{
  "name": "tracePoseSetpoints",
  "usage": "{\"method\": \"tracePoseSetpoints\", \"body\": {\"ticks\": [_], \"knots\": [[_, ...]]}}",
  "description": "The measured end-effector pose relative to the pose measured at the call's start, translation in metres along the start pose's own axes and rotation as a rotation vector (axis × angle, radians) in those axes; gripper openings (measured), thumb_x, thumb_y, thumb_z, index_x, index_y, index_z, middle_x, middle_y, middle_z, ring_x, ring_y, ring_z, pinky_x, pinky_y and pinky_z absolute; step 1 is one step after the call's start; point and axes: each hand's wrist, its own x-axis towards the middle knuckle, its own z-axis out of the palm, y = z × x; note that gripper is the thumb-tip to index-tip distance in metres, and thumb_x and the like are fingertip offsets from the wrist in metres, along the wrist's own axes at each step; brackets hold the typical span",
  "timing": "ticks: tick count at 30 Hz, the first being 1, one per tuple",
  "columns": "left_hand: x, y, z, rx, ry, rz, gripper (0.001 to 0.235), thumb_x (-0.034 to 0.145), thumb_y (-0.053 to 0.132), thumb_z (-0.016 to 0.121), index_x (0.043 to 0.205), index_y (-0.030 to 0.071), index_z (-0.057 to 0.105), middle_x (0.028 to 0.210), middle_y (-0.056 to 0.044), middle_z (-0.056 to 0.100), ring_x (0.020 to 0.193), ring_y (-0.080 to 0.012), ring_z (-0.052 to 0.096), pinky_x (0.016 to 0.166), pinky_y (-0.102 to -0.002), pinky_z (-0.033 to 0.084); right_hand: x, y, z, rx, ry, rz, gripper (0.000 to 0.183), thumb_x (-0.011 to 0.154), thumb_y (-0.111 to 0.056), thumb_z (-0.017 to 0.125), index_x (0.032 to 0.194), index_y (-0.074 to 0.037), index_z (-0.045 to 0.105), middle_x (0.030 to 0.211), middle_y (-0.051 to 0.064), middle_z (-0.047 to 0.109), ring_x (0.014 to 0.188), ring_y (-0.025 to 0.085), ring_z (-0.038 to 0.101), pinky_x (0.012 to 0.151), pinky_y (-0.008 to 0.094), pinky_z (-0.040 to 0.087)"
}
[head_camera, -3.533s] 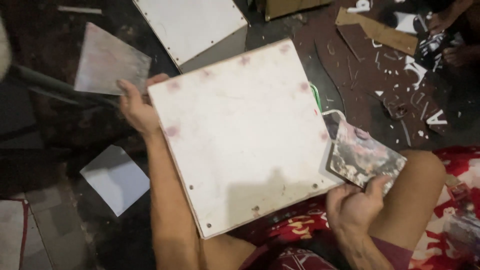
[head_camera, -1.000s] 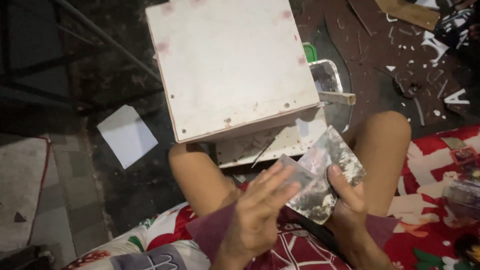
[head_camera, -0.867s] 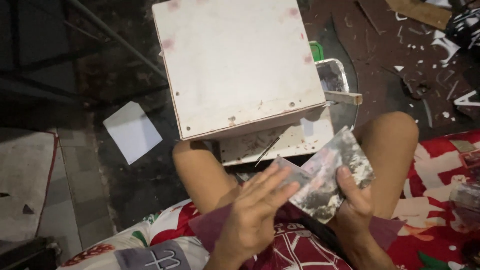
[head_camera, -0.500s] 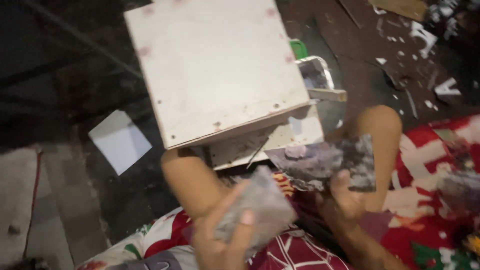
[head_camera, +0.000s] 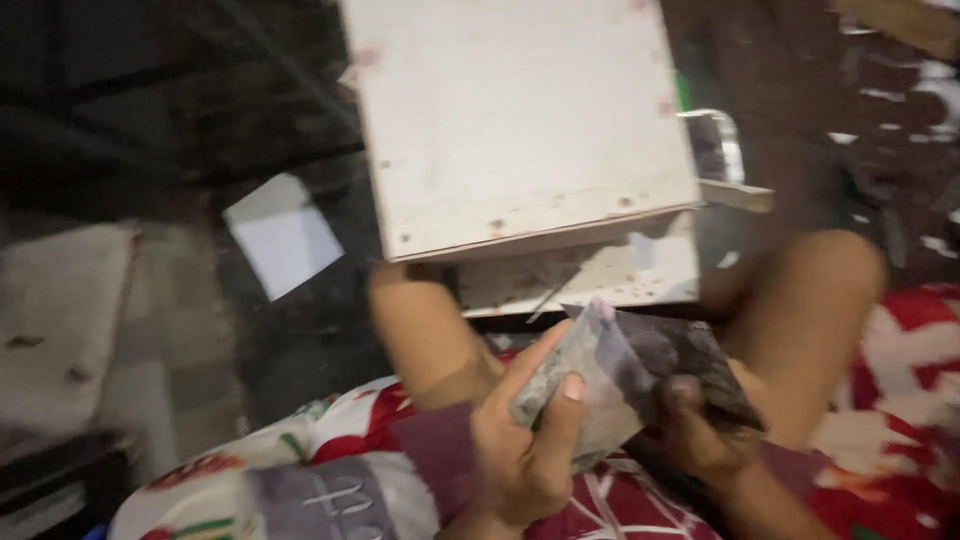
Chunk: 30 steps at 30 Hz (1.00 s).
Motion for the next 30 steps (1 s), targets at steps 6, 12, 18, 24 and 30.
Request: {"method": "tracePoseSetpoints", "body": {"ticks": [6,12,18,24,30], "knots": [[0.024,0.036,-0.072,0.543,0.182,-0.247,0.054,0.081,0.049,0.059,0.127,0.029,0.077,0.107,0.002,0.088,0.095,-0.0043,0.079,0.079,-0.025,0.062,0.058,-0.018,-0.002,-0.384,-0.046,0.038,0.047,0.112,-0.041,0.045,0.100,-0.002,0.069,0.084,0.006,0.068,0.064,0.017,0.061,0.053,0.032,0.045],[0.122,0.055,-0.149,1.005,-0.225,0.496,0.051,0.092,-0.001,0.050,0.140,0.010,0.061,0.148,-0.015,0.060,0.136,-0.0344,0.057,0.115,-0.052,0.036,0.177,0.004,0.033,0.602,0.712,0.192,0.010,0.090,-0.015,0.078,0.096,-0.007,0.081,0.092,0.002,0.080,0.087,0.015,0.081,0.081,0.035,0.073],[0.177,0.037,-0.151,1.359,-0.266,0.484,0.070,0.075,-0.011,0.047,0.137,0.016,0.066,0.134,0.000,0.070,0.106,-0.0309,0.058,0.081,-0.047,0.039,0.231,-0.017,0.088,0.569,0.371,0.446,0.034,0.096,-0.037,0.060,0.101,-0.006,0.072,0.085,0.001,0.076,0.081,0.022,0.085,0.067,0.032,0.077],[0.197,0.024,-0.150,1.510,-0.286,0.579,0.068,0.073,-0.007,0.055,0.137,0.013,0.066,0.133,0.000,0.069,0.104,-0.0310,0.053,0.074,-0.046,0.033,0.245,0.049,0.092,0.437,0.479,0.474,0.075,0.076,-0.057,0.077,0.119,-0.006,0.043,0.111,0.007,0.061,0.097,0.015,0.071,0.070,0.031,0.073],[0.203,-0.007,-0.145,1.650,-0.224,0.730,0.047,0.079,0.013,0.062,0.126,0.013,0.063,0.129,0.006,0.064,0.103,-0.0232,0.052,0.079,-0.044,0.031,0.245,0.079,0.086,0.402,0.464,0.362,0.066,0.083,-0.056,0.082,0.111,-0.011,0.041,0.105,0.002,0.062,0.102,0.015,0.071,0.087,0.034,0.077]]}}
